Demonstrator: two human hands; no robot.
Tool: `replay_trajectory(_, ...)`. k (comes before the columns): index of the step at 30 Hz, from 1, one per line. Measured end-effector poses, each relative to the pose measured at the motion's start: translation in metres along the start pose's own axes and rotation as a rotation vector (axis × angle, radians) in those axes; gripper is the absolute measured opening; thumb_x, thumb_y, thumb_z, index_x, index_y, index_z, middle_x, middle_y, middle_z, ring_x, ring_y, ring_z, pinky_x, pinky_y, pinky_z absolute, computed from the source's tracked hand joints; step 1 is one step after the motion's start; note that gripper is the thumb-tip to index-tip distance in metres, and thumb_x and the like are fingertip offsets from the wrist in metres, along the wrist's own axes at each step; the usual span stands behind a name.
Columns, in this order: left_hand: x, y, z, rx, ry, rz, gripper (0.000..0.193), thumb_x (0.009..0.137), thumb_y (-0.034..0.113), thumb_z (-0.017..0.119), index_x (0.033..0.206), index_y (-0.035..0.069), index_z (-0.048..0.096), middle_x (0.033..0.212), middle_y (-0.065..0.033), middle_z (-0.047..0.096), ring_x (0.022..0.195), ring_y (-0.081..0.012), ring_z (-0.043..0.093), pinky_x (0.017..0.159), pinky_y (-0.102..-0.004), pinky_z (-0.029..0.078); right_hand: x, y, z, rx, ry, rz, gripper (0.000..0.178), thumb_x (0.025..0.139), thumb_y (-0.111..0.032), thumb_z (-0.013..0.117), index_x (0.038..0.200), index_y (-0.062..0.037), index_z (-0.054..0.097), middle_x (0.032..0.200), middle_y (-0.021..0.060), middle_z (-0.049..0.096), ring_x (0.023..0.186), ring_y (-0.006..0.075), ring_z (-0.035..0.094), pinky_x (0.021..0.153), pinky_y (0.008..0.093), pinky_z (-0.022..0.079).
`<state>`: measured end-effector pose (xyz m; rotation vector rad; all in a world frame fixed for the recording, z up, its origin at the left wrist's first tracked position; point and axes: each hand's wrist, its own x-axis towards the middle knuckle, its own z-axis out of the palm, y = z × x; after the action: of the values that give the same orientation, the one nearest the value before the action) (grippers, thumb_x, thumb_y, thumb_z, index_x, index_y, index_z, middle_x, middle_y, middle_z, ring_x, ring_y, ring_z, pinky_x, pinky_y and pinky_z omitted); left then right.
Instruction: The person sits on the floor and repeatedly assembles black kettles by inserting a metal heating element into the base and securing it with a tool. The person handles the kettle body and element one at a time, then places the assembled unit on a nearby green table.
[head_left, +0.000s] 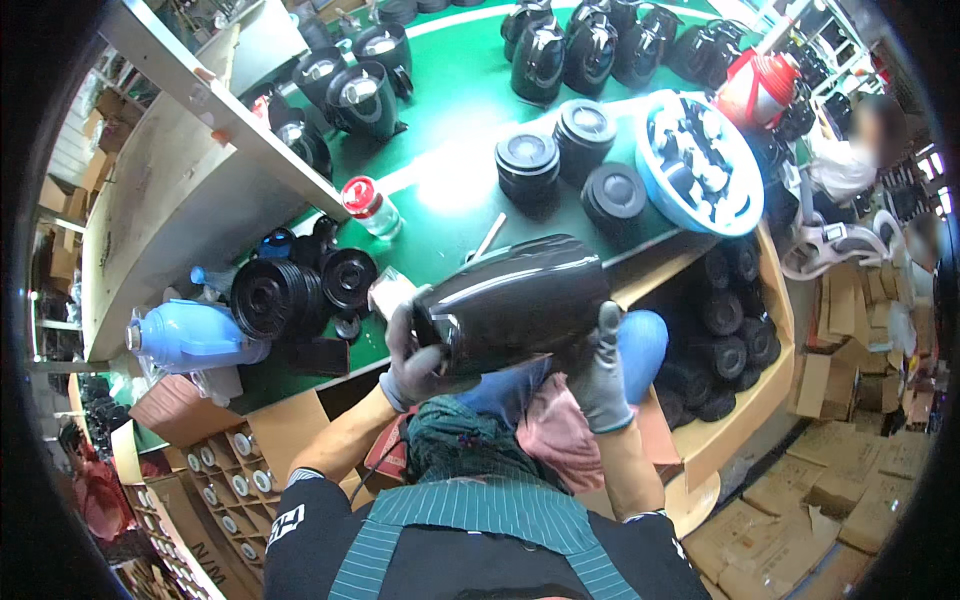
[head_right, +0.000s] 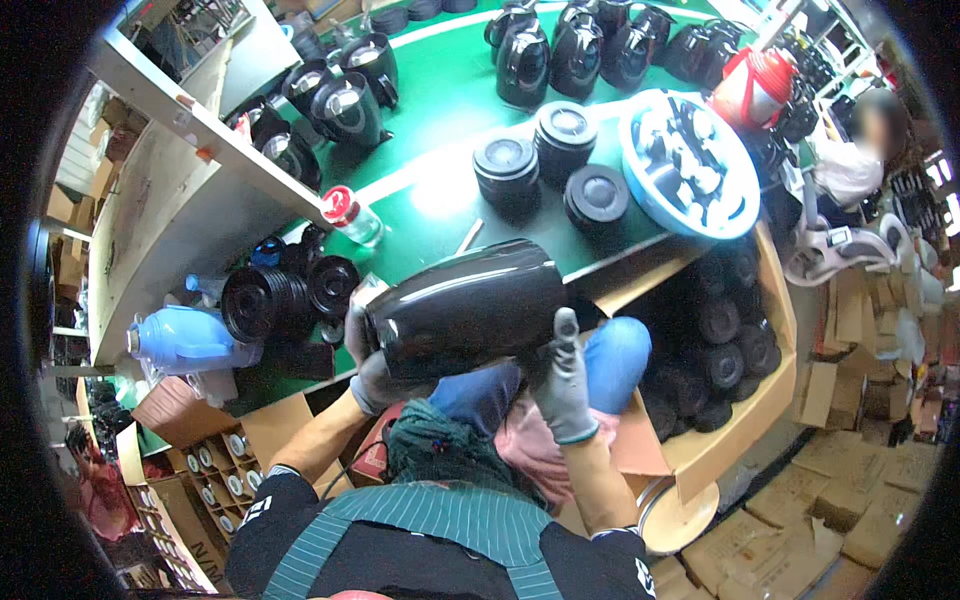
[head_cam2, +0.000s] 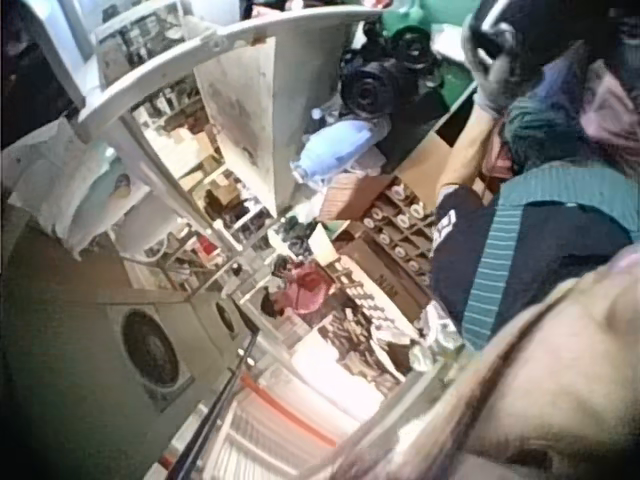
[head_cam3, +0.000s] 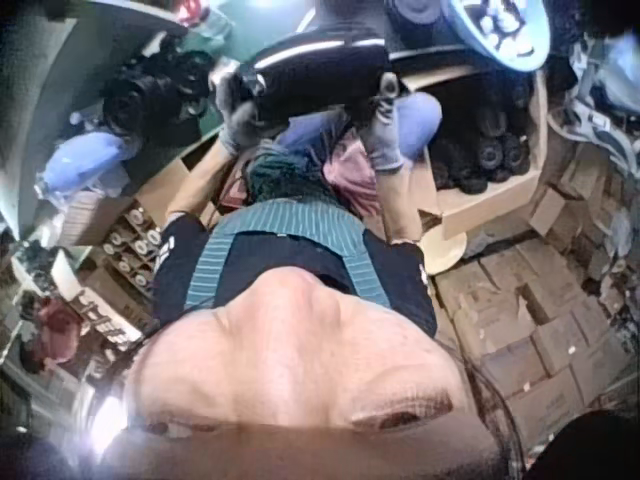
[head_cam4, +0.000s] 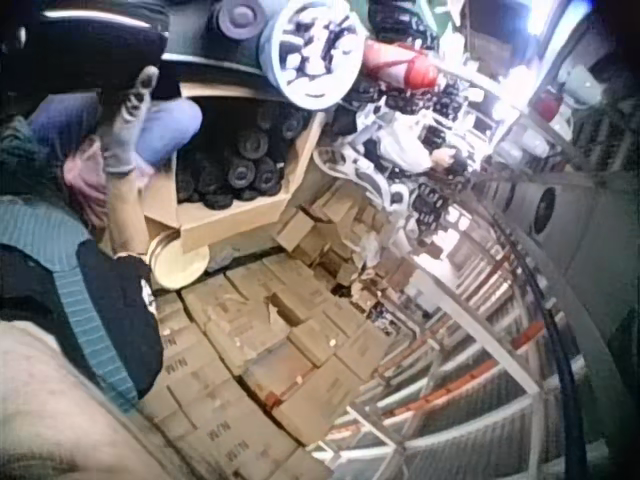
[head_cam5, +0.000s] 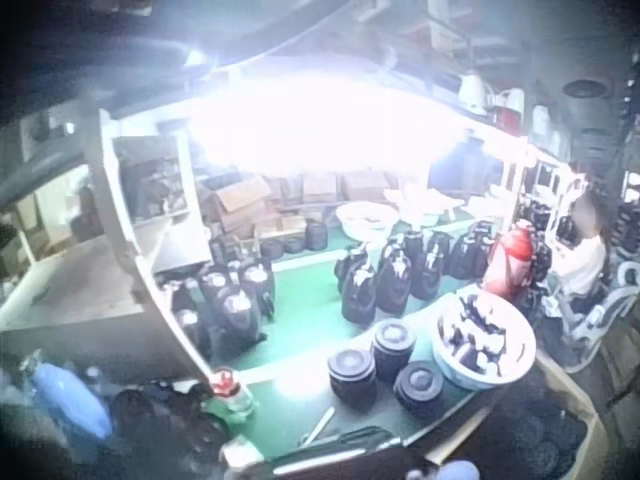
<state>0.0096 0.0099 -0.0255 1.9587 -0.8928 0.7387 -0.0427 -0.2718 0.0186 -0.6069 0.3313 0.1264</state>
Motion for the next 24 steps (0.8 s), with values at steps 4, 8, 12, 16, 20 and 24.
replay_trajectory(4,0.111,-0.019,-0.018,-0.053,-0.027,-0.173,0.067,0.066,0.019,0.102,0.126,0.008,0.073,0.158,-0.0262,0.053,0.146,-0.0442,0.052,0.119,-0.0517,0.045,0.057,0.035,-0.026,-0.031,-0.049,0.072,0.083,0.106,-0.075,0.043,0.167,-0.0200,0.035,0.163,0.0120,0.048,0.149,0.0364,0.049,0.122,0.0611,0.041)
replay_trajectory(8,0.181,-0.070,0.003,-0.151,0.016,-0.541,0.062,0.060,0.004,0.101,0.117,0.008,0.077,0.154,-0.0236,0.056,0.142,-0.0373,0.057,0.116,-0.0467,0.049,0.086,0.042,-0.037,0.137,-0.385,0.320,0.101,0.103,-0.080,0.038,0.174,-0.0140,0.013,0.174,0.0270,0.028,0.157,0.0438,0.037,0.130,0.0637,0.023)
replay_trajectory(12,0.259,-0.174,0.057,0.315,0.000,-0.302,0.055,0.066,0.023,0.096,0.117,0.013,0.080,0.157,-0.0208,0.054,0.138,-0.0421,0.055,0.117,-0.0491,0.044,0.086,0.038,-0.068,0.249,-0.669,0.334,0.096,0.106,-0.074,0.039,0.173,-0.0088,0.018,0.175,0.0246,0.030,0.161,0.0404,0.032,0.133,0.0576,0.019)
replay_trajectory(16,0.308,-0.281,0.126,0.495,-0.028,-0.381,0.058,0.068,0.036,0.095,0.118,0.012,0.080,0.157,-0.0218,0.054,0.138,-0.0417,0.054,0.117,-0.0497,0.043,0.094,0.036,-0.069,0.346,-0.750,0.420,0.100,0.105,-0.078,0.036,0.173,-0.0069,0.018,0.174,0.0279,0.028,0.162,0.0432,0.028,0.134,0.0587,0.013)
replay_trajectory(20,0.330,-0.341,0.177,0.522,-0.002,-0.429,0.060,0.077,0.045,0.090,0.126,0.013,0.076,0.154,-0.0230,0.056,0.130,-0.0429,0.060,0.113,-0.0499,0.047,0.095,0.025,-0.073,0.343,-0.791,0.452,0.103,0.105,-0.078,0.036,0.173,-0.0030,0.017,0.175,0.0296,0.023,0.162,0.0447,0.025,0.134,0.0577,0.010)
replay_trajectory(24,0.354,-0.378,0.159,0.704,-0.031,-0.355,0.049,0.092,0.049,0.075,0.129,0.017,0.073,0.122,-0.0147,0.071,0.111,-0.0355,0.071,0.093,-0.0476,0.057,0.090,0.031,-0.084,0.472,-0.829,0.415,0.097,0.109,-0.072,0.028,0.174,-0.0033,0.007,0.179,0.0273,0.012,0.166,0.0404,0.013,0.134,0.0549,0.005)
